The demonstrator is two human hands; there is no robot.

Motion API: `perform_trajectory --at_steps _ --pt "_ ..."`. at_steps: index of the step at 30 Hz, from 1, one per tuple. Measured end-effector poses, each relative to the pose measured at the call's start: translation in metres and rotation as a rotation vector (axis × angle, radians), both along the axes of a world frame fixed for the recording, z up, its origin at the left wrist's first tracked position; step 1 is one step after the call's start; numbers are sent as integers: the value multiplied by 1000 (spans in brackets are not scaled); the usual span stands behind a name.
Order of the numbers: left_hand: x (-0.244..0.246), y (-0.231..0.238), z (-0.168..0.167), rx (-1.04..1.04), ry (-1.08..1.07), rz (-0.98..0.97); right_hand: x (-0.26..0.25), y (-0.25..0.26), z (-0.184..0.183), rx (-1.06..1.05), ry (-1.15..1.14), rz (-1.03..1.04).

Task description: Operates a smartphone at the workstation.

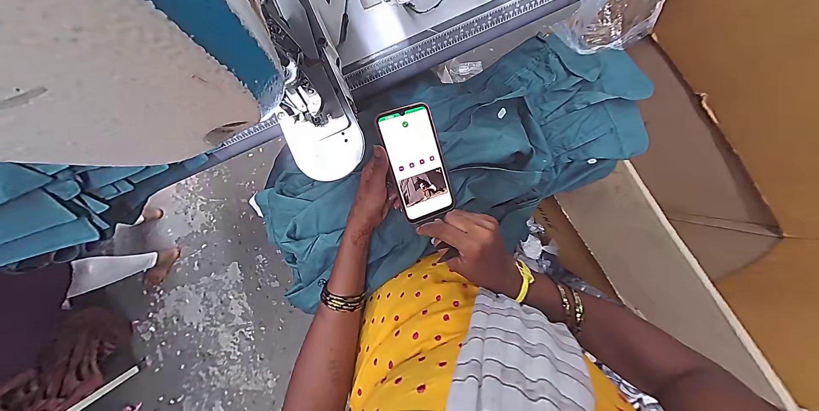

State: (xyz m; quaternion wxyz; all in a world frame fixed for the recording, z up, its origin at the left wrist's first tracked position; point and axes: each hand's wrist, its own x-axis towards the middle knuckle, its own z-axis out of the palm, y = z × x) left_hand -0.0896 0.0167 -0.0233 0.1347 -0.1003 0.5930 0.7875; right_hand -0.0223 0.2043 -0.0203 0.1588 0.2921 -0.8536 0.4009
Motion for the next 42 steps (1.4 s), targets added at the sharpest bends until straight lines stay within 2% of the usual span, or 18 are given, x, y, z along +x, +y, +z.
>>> perform_trajectory --at_steps 18,34,42 --pt "0 -1 -4 8 13 -20 5 22 -7 128 42 -128" --pt "1 0 -1 -1 19 -17 1 20 -3 134 63 -105" --pt "0 -1 0 -19 -6 -18 7 20 -1 98 10 -8"
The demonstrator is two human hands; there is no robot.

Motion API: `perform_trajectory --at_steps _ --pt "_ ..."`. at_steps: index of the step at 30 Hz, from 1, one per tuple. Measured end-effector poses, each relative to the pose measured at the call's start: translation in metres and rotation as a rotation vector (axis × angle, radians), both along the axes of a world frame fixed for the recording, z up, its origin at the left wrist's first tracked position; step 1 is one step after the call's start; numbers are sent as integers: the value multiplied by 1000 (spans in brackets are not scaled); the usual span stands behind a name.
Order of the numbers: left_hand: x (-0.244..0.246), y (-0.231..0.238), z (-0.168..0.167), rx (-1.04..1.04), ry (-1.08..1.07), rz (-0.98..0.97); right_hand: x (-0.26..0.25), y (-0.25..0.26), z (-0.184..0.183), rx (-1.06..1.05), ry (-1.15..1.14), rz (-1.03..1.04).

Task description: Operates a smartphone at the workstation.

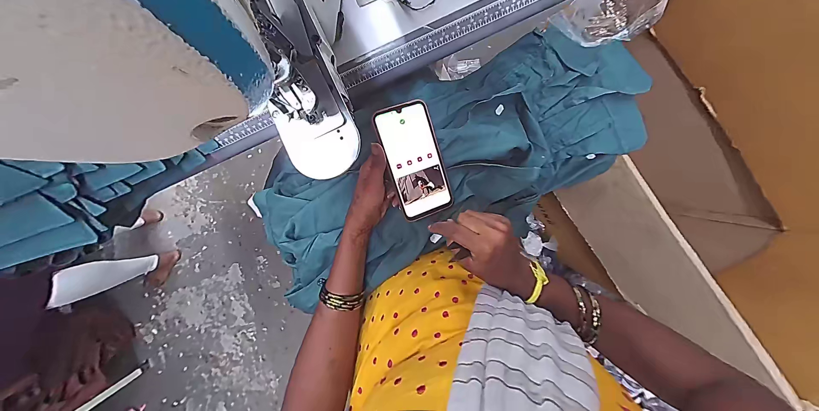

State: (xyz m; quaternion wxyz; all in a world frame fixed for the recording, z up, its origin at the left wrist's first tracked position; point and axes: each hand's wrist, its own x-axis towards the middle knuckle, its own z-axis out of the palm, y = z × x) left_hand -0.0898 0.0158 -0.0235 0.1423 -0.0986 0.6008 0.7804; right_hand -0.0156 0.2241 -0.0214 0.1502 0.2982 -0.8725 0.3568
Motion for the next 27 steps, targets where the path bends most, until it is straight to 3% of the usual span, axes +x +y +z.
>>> perform_trajectory --at_steps 9,15,21,27 --pt "-1 0 -1 11 -20 10 -2 -1 1 -69 -65 -22" --pt "1 0 -3 20 -2 7 -31 12 8 -150 -246 -246" --pt "1 0 0 -3 -16 11 -39 5 16 73 -64 -103" --pt "1 0 -2 7 -8 18 -39 -9 13 127 10 -72"
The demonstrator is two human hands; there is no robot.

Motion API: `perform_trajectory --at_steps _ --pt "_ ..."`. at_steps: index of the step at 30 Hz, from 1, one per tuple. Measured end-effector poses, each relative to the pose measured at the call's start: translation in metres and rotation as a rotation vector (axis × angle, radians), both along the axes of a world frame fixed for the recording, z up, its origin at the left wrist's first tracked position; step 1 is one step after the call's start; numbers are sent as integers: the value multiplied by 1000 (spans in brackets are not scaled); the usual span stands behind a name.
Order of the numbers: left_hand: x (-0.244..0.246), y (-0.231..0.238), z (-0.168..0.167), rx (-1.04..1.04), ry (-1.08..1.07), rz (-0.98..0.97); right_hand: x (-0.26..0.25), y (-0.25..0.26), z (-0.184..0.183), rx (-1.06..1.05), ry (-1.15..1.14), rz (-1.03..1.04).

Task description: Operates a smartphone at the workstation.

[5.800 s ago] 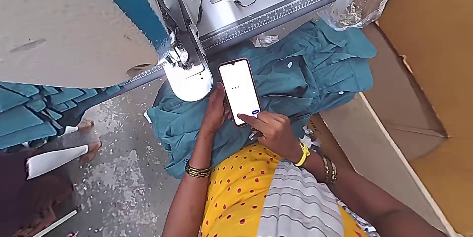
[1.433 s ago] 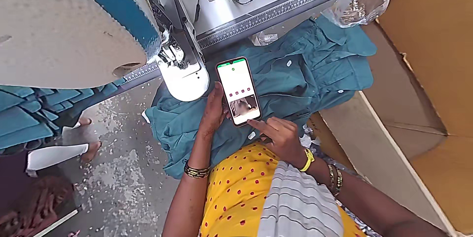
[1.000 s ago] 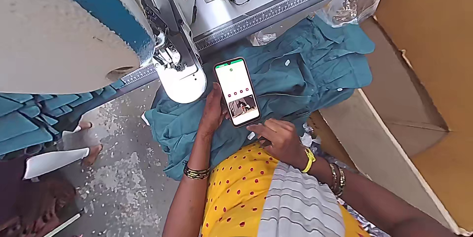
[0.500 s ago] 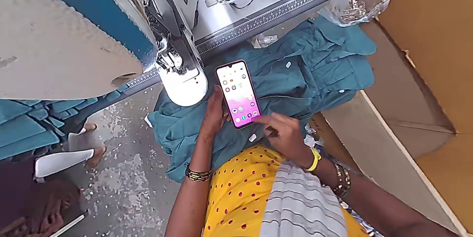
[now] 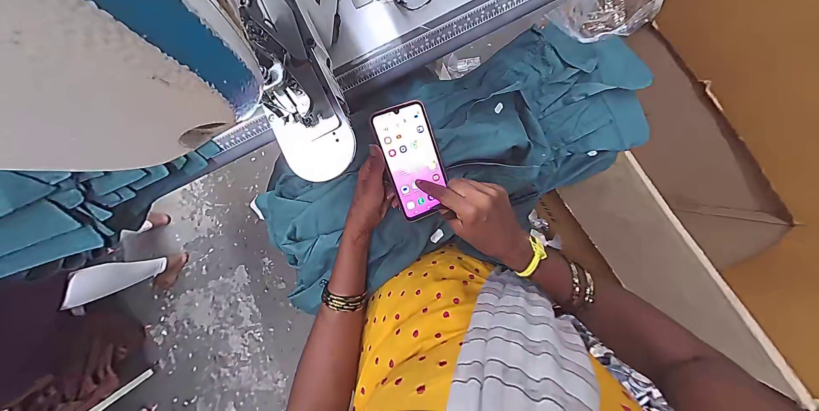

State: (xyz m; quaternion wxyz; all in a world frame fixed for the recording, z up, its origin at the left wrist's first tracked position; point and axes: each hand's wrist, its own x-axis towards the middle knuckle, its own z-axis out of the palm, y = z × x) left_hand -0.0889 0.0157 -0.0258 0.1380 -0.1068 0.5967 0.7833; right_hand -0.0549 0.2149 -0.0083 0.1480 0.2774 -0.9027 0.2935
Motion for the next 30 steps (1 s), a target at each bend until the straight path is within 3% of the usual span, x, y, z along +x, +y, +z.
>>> perform_trajectory --at_steps 7,17,30 --pt "-1 1 1 -7 -3 2 4 2 6 -180 -34 -70" --pt "0 3 5 -48 -16 20 8 3 0 -208 -134 -99" --pt "-1 2 4 -14 4 5 3 1 1 -167 -86 -113"
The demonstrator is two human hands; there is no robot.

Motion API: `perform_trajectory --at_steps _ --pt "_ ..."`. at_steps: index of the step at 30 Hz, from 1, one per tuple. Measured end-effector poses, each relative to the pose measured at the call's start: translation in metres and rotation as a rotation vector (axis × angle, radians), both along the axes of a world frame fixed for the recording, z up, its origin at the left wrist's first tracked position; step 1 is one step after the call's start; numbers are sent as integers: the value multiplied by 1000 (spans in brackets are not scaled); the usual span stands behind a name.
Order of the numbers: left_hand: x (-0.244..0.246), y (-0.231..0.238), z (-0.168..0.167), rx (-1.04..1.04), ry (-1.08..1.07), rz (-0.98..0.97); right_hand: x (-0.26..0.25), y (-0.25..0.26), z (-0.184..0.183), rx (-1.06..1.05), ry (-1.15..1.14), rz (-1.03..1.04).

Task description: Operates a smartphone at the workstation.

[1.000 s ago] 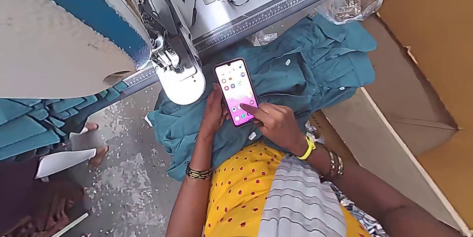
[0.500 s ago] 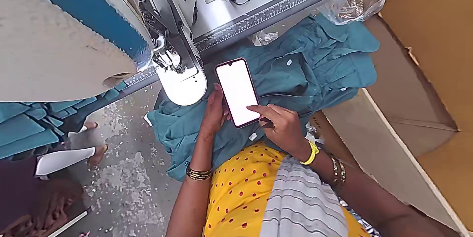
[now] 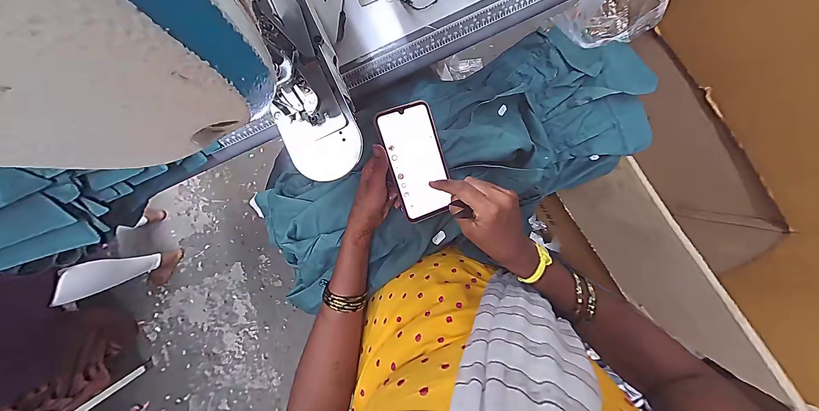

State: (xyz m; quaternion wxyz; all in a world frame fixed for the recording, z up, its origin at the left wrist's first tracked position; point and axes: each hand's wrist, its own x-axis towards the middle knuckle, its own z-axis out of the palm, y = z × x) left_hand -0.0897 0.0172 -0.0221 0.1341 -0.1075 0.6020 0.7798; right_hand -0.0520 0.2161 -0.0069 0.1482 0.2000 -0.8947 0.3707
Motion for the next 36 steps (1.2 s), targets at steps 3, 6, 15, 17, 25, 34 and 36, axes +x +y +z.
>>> perform_trajectory --at_steps 3,6,15,17,25,34,36 --pt "0 0 0 20 7 -1 -3 -2 1 62 30 39" --pt "0 0 -1 52 8 -7 -5 -6 4 56 34 59" --pt "0 -1 -3 69 3 -10 -8 -10 3 61 44 36" --pt "-1 -1 -2 71 6 -15 -14 -8 3 83 48 0" --pt "0 -2 -2 67 28 -36 -39 -7 11 121 88 -58" --pt "1 -2 -1 76 25 -20 -42 -13 10 54 121 -83" --pt "2 -2 -2 60 22 -25 -39 -9 11 7 105 -88"
